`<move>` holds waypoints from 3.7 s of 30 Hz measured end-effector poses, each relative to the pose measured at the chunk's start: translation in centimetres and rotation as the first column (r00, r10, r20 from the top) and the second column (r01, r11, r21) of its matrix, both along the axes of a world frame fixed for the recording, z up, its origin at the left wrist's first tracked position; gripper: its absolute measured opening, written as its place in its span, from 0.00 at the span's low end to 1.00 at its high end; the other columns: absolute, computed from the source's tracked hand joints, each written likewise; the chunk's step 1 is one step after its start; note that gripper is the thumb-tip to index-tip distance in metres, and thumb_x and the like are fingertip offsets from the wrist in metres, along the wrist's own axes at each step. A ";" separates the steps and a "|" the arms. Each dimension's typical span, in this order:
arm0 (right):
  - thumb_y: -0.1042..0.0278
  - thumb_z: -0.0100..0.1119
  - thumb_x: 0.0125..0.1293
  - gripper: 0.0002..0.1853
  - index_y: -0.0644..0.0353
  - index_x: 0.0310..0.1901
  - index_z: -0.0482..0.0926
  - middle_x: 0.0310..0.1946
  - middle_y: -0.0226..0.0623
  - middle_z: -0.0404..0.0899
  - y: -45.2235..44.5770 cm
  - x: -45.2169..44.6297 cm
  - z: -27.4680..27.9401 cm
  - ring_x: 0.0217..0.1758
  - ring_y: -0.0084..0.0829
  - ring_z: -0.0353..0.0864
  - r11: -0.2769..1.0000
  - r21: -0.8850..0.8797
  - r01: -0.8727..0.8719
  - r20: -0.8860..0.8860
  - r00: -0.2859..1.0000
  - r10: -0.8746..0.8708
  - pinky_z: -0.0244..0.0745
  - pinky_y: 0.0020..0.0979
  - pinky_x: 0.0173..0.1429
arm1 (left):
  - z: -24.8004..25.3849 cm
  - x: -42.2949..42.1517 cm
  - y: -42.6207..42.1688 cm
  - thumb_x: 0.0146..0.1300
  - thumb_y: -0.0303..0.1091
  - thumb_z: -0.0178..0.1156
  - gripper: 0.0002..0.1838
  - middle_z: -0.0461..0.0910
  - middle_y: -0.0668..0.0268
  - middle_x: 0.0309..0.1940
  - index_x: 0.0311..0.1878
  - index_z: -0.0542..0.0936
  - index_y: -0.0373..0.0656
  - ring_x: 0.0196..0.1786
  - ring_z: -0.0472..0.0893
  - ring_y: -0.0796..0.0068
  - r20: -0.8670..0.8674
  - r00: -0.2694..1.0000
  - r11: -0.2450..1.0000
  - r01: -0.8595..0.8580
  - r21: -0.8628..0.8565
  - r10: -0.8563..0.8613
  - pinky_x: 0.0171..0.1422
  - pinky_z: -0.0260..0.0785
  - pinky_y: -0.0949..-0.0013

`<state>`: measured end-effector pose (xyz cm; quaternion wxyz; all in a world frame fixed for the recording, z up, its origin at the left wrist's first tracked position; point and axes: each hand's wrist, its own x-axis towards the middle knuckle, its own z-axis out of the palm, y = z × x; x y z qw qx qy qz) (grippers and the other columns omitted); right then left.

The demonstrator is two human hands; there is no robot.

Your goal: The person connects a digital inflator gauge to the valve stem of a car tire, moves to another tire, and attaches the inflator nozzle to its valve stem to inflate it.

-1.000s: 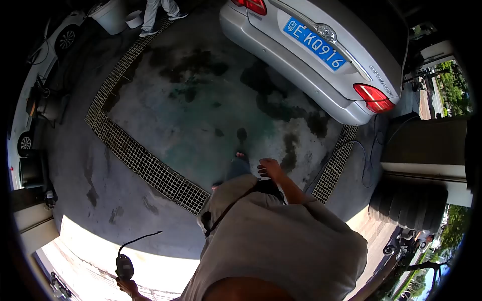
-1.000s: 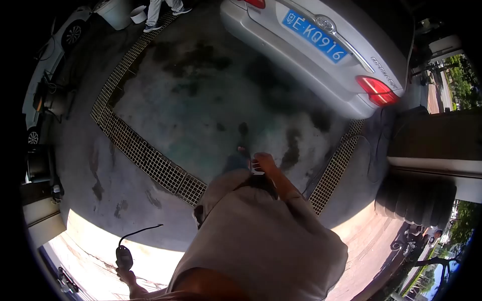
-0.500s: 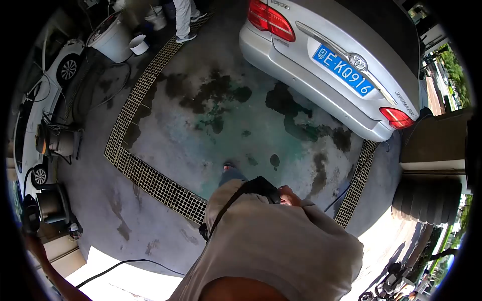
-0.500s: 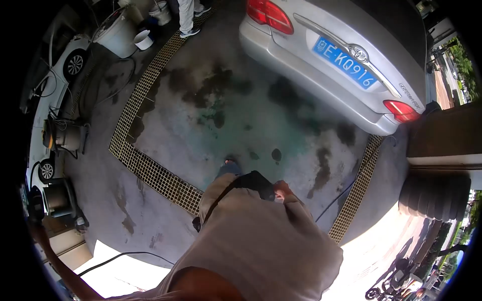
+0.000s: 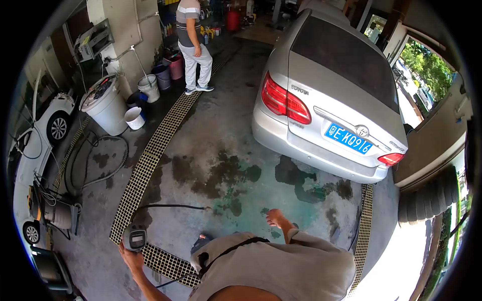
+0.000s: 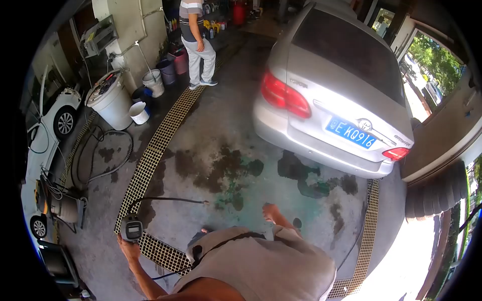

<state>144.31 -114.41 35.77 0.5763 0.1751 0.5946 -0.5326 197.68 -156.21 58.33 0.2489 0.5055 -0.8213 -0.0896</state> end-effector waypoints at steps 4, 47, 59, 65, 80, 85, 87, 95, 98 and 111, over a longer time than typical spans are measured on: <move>0.58 0.56 0.67 0.13 0.52 0.50 0.75 0.37 0.36 0.72 -1.1 6.4 -3.8 0.35 0.34 0.66 0.915 0.066 -0.397 0.034 0.918 0.395 0.55 0.38 0.36 | -7.1 -10.1 -4.0 0.46 0.22 0.63 0.47 0.75 0.50 0.56 0.75 0.67 0.51 0.60 0.72 0.39 0.027 0.984 0.969 0.167 0.180 -0.175 0.68 0.63 0.42; 0.58 0.56 0.69 0.11 0.49 0.42 0.86 0.39 0.29 0.87 -65.4 -35.6 4.8 0.36 0.26 0.85 0.919 0.192 0.344 0.235 0.893 -0.383 0.81 0.43 0.41 | 1.3 -102.2 -75.3 0.47 0.27 0.64 0.44 0.77 0.51 0.56 0.74 0.69 0.54 0.62 0.75 0.44 0.049 0.378 0.361 0.826 0.434 -0.924 0.69 0.66 0.48; 0.62 0.55 0.70 0.11 0.54 0.45 0.85 0.37 0.30 0.86 -77.3 -60.9 1.5 0.38 0.26 0.84 0.973 0.010 0.230 -0.062 0.971 -0.229 0.82 0.38 0.47 | 1.0 -134.9 -77.9 0.43 0.26 0.69 0.50 0.74 0.58 0.61 0.76 0.67 0.58 0.63 0.74 0.50 0.385 0.030 0.193 0.900 0.392 -0.922 0.72 0.65 0.50; 0.59 0.59 0.67 0.11 0.50 0.42 0.88 0.30 0.21 0.82 -85.1 -74.6 2.4 0.29 0.20 0.78 0.965 0.096 0.242 0.242 0.935 -0.259 0.77 0.31 0.36 | 1.3 -147.0 -82.8 0.43 0.26 0.68 0.49 0.75 0.58 0.57 0.75 0.68 0.58 0.62 0.74 0.49 0.295 0.024 0.164 0.872 0.461 -0.955 0.68 0.66 0.50; 0.71 0.57 0.62 0.14 0.60 0.47 0.85 0.47 0.51 0.84 -107.3 -84.7 4.6 0.49 0.50 0.85 0.738 0.382 0.556 -0.565 0.773 -0.289 0.81 0.40 0.53 | -7.5 -181.6 -83.7 0.47 0.23 0.67 0.48 0.74 0.58 0.59 0.76 0.66 0.57 0.63 0.72 0.53 0.206 -0.725 -0.526 0.637 0.563 -0.657 0.72 0.61 0.53; 0.61 0.59 0.63 0.14 0.61 0.44 0.84 0.41 0.47 0.85 -109.5 -86.8 4.3 0.43 0.47 0.85 0.358 0.375 0.855 -0.250 0.466 -0.849 0.77 0.43 0.47 | -11.7 -188.0 -80.2 0.52 0.25 0.64 0.43 0.74 0.59 0.58 0.76 0.68 0.56 0.63 0.72 0.55 0.255 -0.738 -0.505 0.631 0.589 -0.624 0.71 0.60 0.53; 0.60 0.56 0.68 0.16 0.61 0.48 0.85 0.45 0.43 0.86 -108.0 -86.1 1.0 0.45 0.39 0.86 0.491 0.409 0.769 -0.245 0.611 -0.753 0.79 0.38 0.47 | -13.8 -189.5 -79.4 0.51 0.25 0.65 0.43 0.75 0.59 0.57 0.75 0.69 0.57 0.63 0.72 0.56 0.297 -0.719 -0.489 0.662 0.569 -0.628 0.71 0.60 0.54; 0.51 0.59 0.69 0.22 0.59 0.55 0.82 0.40 0.38 0.87 -99.6 -101.6 -9.7 0.39 0.30 0.86 0.334 0.496 0.802 -0.128 0.448 -0.885 0.79 0.32 0.41 | -24.3 -195.6 -78.4 0.44 0.19 0.69 0.49 0.73 0.58 0.60 0.74 0.70 0.57 0.69 0.70 0.50 0.263 -0.640 -0.452 0.725 0.520 -0.722 0.73 0.66 0.53; 0.53 0.59 0.69 0.20 0.60 0.53 0.82 0.38 0.37 0.86 -99.8 -111.0 -17.0 0.37 0.28 0.84 0.262 0.341 0.903 -0.137 0.324 -0.936 0.77 0.32 0.39 | -31.3 -198.4 -77.7 0.42 0.22 0.72 0.48 0.74 0.59 0.56 0.73 0.72 0.55 0.63 0.73 0.54 0.244 -0.625 -0.468 0.743 0.478 -0.742 0.75 0.60 0.46; 0.58 0.59 0.70 0.15 0.61 0.47 0.82 0.36 0.36 0.84 -116.3 -127.8 -47.3 0.36 0.31 0.84 -0.542 0.329 0.773 -0.082 -0.549 -0.832 0.80 0.29 0.42 | -54.6 -202.8 -75.9 0.43 0.33 0.77 0.44 0.72 0.61 0.54 0.69 0.75 0.57 0.61 0.74 0.54 -0.044 -0.515 -0.467 0.734 0.493 -0.856 0.74 0.59 0.37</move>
